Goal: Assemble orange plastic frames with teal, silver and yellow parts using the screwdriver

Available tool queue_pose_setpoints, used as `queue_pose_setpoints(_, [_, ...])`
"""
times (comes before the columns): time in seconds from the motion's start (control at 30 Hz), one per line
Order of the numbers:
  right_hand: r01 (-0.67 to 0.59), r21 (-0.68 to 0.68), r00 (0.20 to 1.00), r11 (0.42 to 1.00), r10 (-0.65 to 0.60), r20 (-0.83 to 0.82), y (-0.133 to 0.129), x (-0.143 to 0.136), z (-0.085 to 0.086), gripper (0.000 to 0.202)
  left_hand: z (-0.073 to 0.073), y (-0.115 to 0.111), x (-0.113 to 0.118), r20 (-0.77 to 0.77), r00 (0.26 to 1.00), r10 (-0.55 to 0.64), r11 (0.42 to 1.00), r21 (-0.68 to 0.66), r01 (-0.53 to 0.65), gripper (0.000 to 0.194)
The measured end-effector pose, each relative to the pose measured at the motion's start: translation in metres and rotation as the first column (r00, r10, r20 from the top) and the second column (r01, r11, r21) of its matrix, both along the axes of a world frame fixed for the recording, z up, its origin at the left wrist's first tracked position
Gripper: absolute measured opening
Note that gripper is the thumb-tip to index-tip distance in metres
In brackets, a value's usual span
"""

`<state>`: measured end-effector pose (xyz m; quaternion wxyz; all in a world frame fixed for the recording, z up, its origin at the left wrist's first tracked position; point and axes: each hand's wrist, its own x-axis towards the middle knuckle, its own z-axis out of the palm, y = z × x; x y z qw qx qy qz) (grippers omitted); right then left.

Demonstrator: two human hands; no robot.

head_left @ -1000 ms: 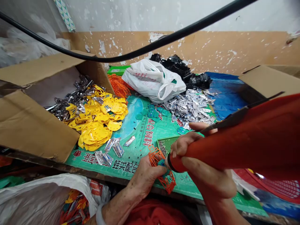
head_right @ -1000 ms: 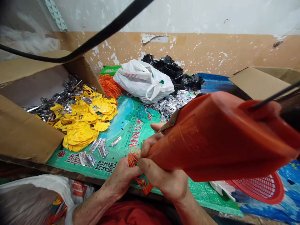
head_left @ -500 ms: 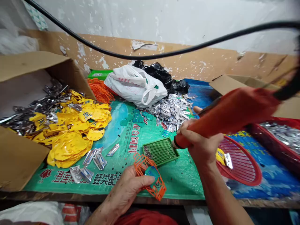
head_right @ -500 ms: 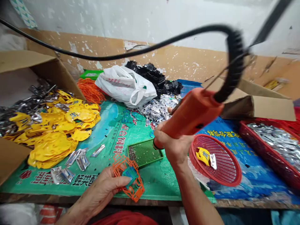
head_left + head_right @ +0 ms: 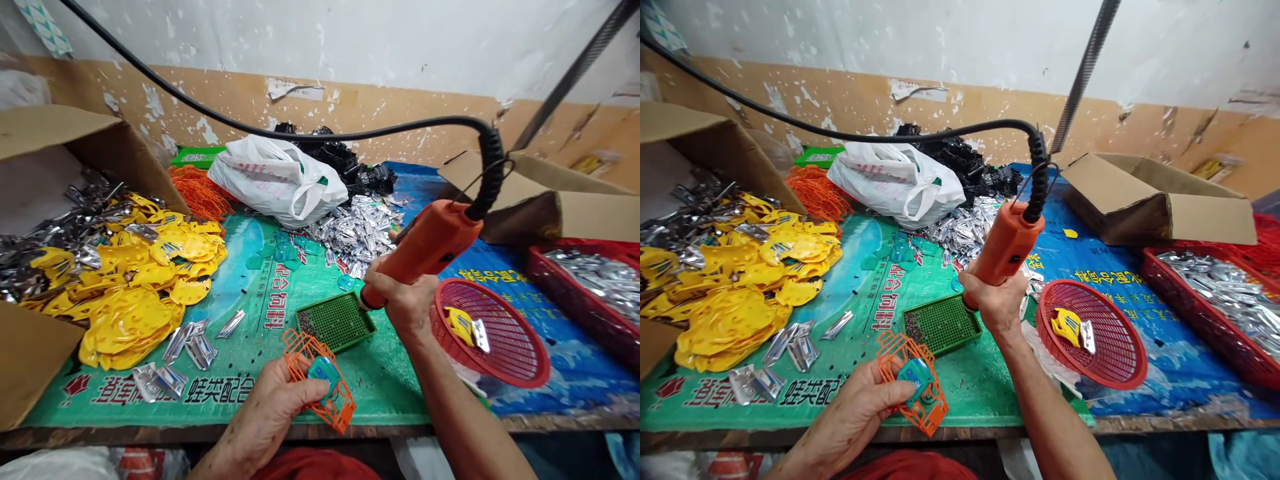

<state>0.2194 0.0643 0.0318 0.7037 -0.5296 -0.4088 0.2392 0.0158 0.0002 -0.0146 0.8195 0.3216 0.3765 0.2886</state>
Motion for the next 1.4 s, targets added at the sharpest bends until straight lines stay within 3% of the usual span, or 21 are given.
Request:
queue_pose_setpoints(0.5, [0.0,-0.002,1.0,1.0,0.0,-0.026,0.003,0.002,-0.005,0.016,0.004,0.004,0.004,0.049,0.999,0.009,1.0,0.023,-0.01,0.013])
queue_pose_setpoints(0.77, [0.0,-0.017,1.0,1.0,0.0,-0.022,0.002,-0.003,0.0,0.018,0.01,0.004,0.005,0.006,0.996,0.092,0.995,-0.041,-0.091,0.024])
queue_pose_setpoints(1.03, [0.02,-0.045,0.999,0.999,-0.022,-0.038,0.002,-0.005,-0.001,0.05,0.006,0.006,0.004,-0.028,0.988,0.153,0.986,-0.062,-0.154,0.032])
queue_pose_setpoints(1.27, [0.007,-0.035,1.0,0.999,-0.008,-0.026,0.002,-0.005,-0.002,0.023,-0.007,0.009,0.006,-0.074,0.98,0.185,0.981,-0.051,-0.189,0.033])
queue_pose_setpoints(1.4, [0.017,-0.002,1.0,1.0,-0.017,-0.02,0.002,0.001,0.0,0.02,-0.012,0.011,0.008,-0.063,0.976,0.208,0.977,-0.027,-0.21,0.032])
